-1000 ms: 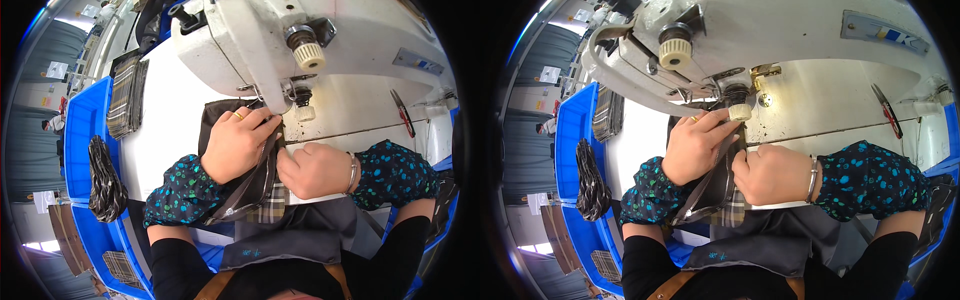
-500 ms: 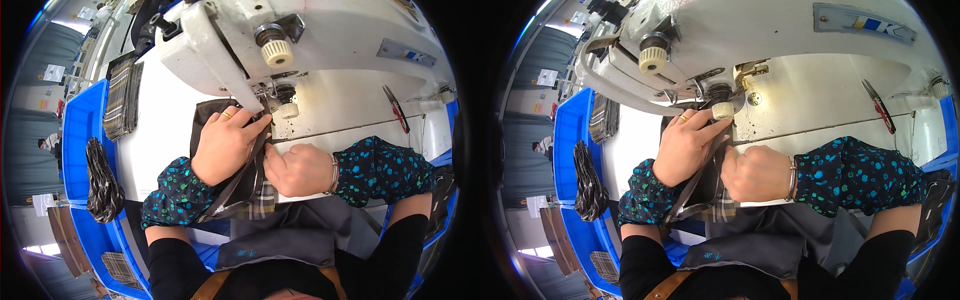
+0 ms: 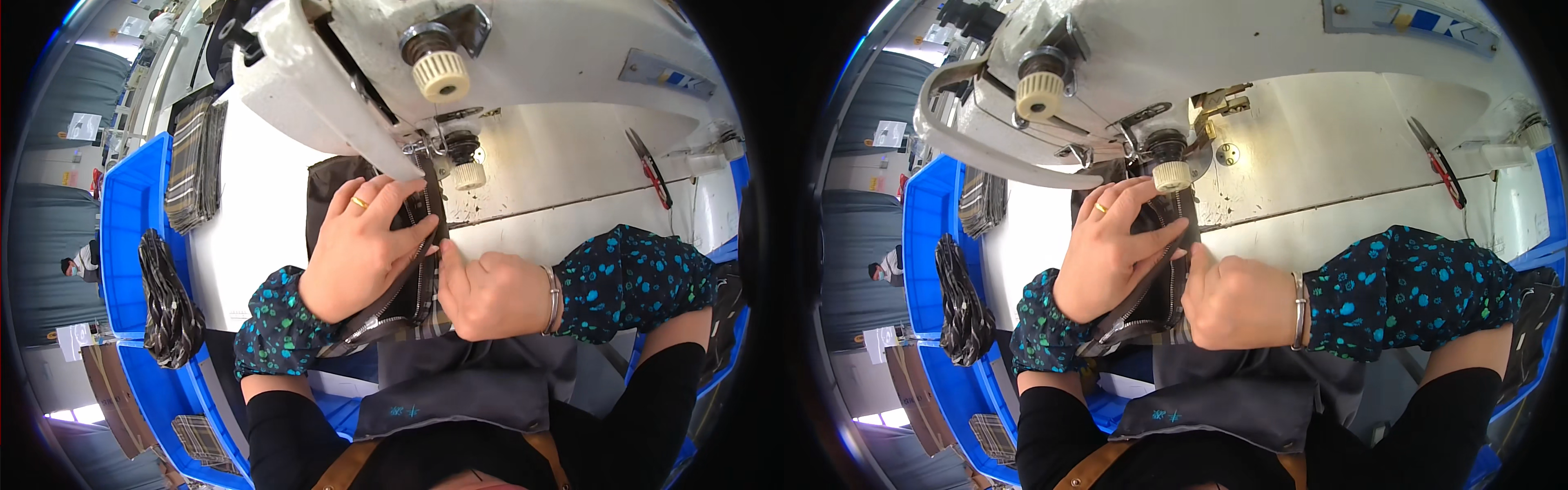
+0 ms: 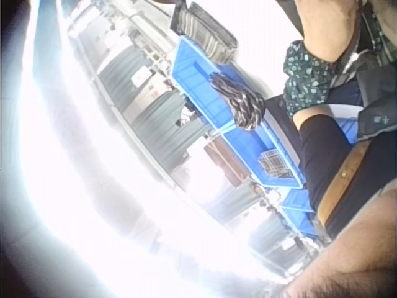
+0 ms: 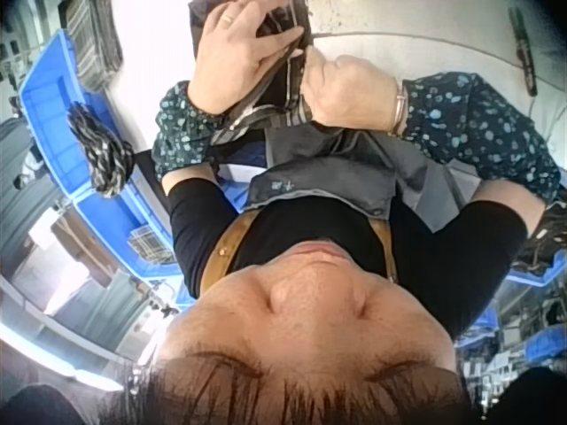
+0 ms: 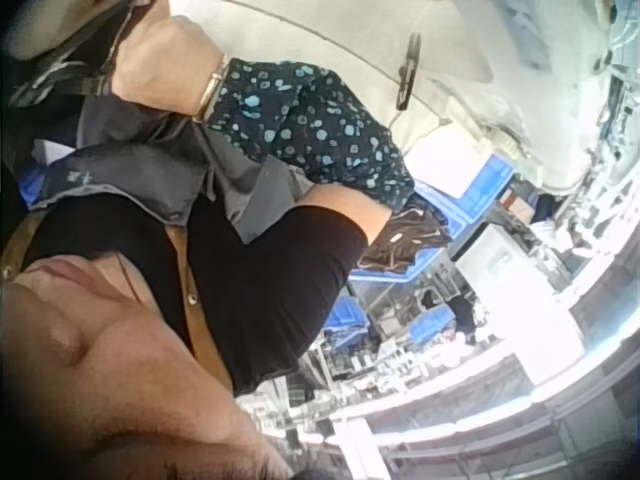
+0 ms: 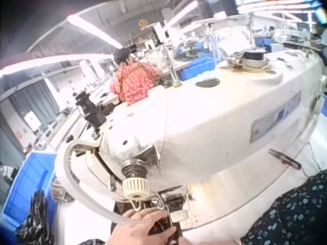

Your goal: The person operates an industrial sewing machine to stitch zippers onto small fabric pouches. They align the zipper with the plaid fabric, guide the material under the presser foot, and sew along the edge. After completing the seam, they cut the thread and place the finished pouch into a blue bin before picking up the next item.

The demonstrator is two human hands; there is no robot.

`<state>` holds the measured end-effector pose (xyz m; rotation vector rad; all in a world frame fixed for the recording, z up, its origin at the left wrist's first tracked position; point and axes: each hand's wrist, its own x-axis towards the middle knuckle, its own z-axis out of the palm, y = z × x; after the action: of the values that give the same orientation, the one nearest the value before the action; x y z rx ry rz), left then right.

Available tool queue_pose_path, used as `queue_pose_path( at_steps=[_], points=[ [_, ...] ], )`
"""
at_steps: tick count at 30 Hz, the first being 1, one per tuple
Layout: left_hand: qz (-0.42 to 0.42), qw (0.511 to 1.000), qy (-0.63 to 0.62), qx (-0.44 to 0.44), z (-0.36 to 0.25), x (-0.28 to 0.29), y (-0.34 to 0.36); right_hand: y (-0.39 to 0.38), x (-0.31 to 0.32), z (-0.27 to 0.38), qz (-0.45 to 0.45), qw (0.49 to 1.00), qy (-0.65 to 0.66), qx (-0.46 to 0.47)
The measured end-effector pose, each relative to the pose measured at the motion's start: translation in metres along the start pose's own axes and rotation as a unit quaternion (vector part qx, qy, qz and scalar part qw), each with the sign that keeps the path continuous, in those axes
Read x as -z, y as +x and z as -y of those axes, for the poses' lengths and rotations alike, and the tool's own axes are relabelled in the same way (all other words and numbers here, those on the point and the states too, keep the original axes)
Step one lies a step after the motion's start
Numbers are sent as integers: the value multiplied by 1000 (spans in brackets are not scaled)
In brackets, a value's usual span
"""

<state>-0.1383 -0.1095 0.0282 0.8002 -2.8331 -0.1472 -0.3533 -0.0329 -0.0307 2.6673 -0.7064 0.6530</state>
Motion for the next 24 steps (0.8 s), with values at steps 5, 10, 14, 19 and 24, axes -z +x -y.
queue_pose_path(
  at_steps=[5, 10, 14, 19, 24],
  points=[
    [12, 999, 23, -27, -5, -2, -2, 0, 1, 2, -15, 999, -6, 29],
    [8, 999, 28, -18, -6, -5, -2, 0, 0, -1, -24, 999, 7, 39],
    [10, 999, 32, -12, -7, -7, -2, 0, -2, -1, -27, 999, 11, 38],
    [-7, 999, 37, 4, 3, -8, 5, 1, -10, -7, -33, 999, -10, 25],
    [-54, 998, 29, 5, 23, -14, 16, 6, -24, -24, -32, 999, 2, 4]
  ],
)
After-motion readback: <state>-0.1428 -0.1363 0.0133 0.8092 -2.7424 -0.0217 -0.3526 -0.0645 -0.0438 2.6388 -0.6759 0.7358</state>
